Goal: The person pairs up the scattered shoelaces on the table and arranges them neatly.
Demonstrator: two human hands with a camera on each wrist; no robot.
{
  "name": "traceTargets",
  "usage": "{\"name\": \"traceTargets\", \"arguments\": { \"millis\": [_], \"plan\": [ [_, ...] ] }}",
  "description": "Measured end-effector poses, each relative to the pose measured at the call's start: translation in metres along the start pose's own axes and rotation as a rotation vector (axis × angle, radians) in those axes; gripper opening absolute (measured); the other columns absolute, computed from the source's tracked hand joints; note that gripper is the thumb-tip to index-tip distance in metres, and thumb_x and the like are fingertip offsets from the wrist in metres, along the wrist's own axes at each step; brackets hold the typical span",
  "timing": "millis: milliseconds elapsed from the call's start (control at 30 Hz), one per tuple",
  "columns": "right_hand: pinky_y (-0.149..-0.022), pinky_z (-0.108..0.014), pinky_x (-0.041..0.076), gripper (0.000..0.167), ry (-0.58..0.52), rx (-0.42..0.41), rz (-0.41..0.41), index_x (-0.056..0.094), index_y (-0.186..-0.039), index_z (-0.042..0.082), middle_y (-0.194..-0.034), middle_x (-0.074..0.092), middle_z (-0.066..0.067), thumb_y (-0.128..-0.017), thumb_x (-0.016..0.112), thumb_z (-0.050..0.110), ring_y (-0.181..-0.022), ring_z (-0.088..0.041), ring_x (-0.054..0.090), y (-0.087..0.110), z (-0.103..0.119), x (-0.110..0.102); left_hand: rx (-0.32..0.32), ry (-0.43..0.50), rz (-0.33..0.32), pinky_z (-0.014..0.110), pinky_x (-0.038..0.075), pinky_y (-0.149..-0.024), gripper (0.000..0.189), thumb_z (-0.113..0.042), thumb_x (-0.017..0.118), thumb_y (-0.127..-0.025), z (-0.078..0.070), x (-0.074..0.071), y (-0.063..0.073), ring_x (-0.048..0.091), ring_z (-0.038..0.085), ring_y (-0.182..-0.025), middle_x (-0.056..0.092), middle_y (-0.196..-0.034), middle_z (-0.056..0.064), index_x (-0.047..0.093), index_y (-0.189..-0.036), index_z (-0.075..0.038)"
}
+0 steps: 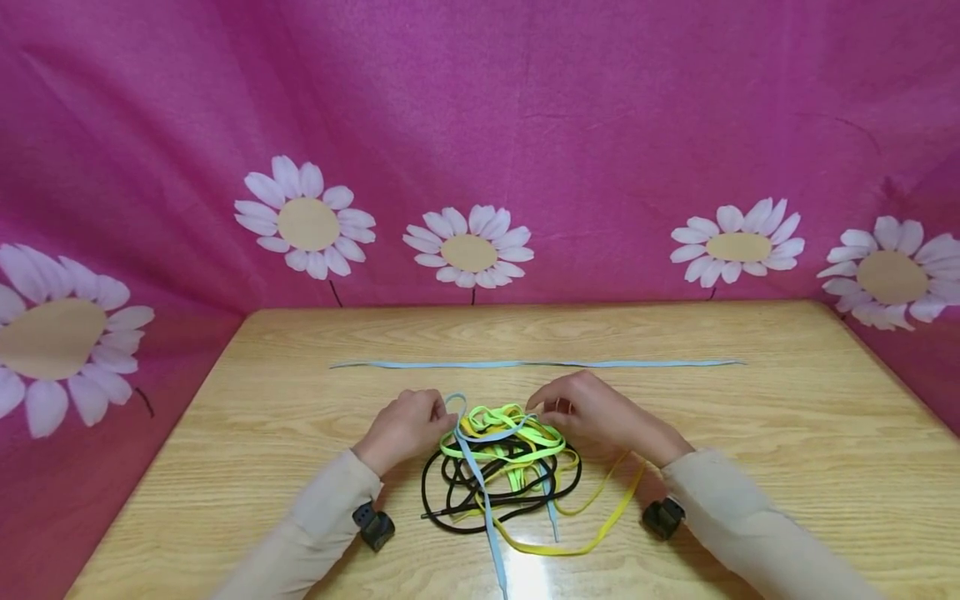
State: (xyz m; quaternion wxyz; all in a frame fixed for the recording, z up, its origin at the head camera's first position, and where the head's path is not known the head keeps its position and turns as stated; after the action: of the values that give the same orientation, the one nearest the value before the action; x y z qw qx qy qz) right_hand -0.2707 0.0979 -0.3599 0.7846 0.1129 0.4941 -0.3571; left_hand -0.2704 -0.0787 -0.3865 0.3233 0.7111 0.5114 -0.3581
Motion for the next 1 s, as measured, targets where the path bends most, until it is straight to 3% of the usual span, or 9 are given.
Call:
{"name": "traceTargets", "arguments": {
  "millis": [233, 467, 633, 900, 1000],
  "plan": [
    [-0.071, -0.028, 0.052, 0.012, 0.017, -0.065, -0.003, 0.074, -0.094, 0.010, -0.091, 0.071, 0.000, -0.087, 0.069, 0.002, -0.080, -0.007, 0.063, -0.002, 0.005, 0.004, -0.068, -0.041, 0.024, 0.028, 0.034, -0.053, 0.021, -0.026, 0.066, -0.092, 0.004, 0.004, -0.005, 0.043, 0.015, -0.056, 0.051, -0.068, 0.003, 0.056, -0.084, -0.009],
    [-0.066, -0.025, 0.049, 0.010, 0.014, -0.039, -0.014, 0.073, -0.091, 0.011, -0.086, 0.070, 0.003, -0.088, 0.068, 0.003, -0.073, -0.003, 0.057, -0.002, 0.002, 0.001, -0.041, -0.056, 0.022, 0.029, 0.035, -0.056, 0.014, -0.015, 0.064, -0.090, 0.004, 0.004, -0.007, 0.046, 0.018, -0.066, 0.051, -0.071, 0.003, 0.055, -0.080, -0.010],
    [-0.064, -0.024, 0.050, 0.009, 0.002, 0.003, -0.041, 0.072, -0.087, 0.012, -0.082, 0.067, 0.006, -0.087, 0.069, 0.003, -0.071, -0.003, 0.057, 0.001, -0.004, -0.005, -0.028, -0.045, 0.036, 0.029, 0.035, -0.056, 0.012, -0.009, 0.062, -0.087, 0.004, 0.005, -0.007, 0.045, 0.018, -0.063, 0.050, -0.070, 0.002, 0.054, -0.080, -0.010],
    [-0.060, -0.024, 0.049, 0.011, 0.051, -0.028, -0.090, 0.068, -0.081, 0.009, -0.075, 0.064, 0.004, -0.084, 0.070, -0.001, -0.066, -0.005, 0.058, 0.011, -0.009, -0.022, -0.010, -0.121, -0.028, 0.029, 0.036, -0.054, 0.014, -0.004, 0.066, -0.081, 0.008, -0.006, -0.002, 0.047, 0.015, -0.062, 0.052, -0.070, 0.000, 0.055, -0.075, -0.010],
    [-0.058, -0.024, 0.049, 0.011, 0.066, -0.003, -0.111, 0.066, -0.080, 0.008, -0.073, 0.063, 0.004, -0.084, 0.069, -0.002, -0.065, -0.006, 0.058, 0.017, -0.015, -0.032, -0.008, -0.136, -0.045, 0.029, 0.037, -0.054, 0.014, -0.003, 0.066, -0.079, 0.011, -0.011, 0.000, 0.047, 0.015, -0.062, 0.052, -0.069, -0.001, 0.056, -0.073, -0.010]
  ]
}}
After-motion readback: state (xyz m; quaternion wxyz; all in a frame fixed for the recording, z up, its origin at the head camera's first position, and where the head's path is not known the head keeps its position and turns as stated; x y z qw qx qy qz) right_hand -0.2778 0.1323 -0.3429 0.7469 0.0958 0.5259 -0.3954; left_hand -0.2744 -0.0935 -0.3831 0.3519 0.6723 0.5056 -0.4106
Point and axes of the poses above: each hand's wrist, its own y-axis away from the middle knuckle, its own x-axis out of the palm, z = x × y, the point moved 10 cm from there along -y, towards the middle knuckle
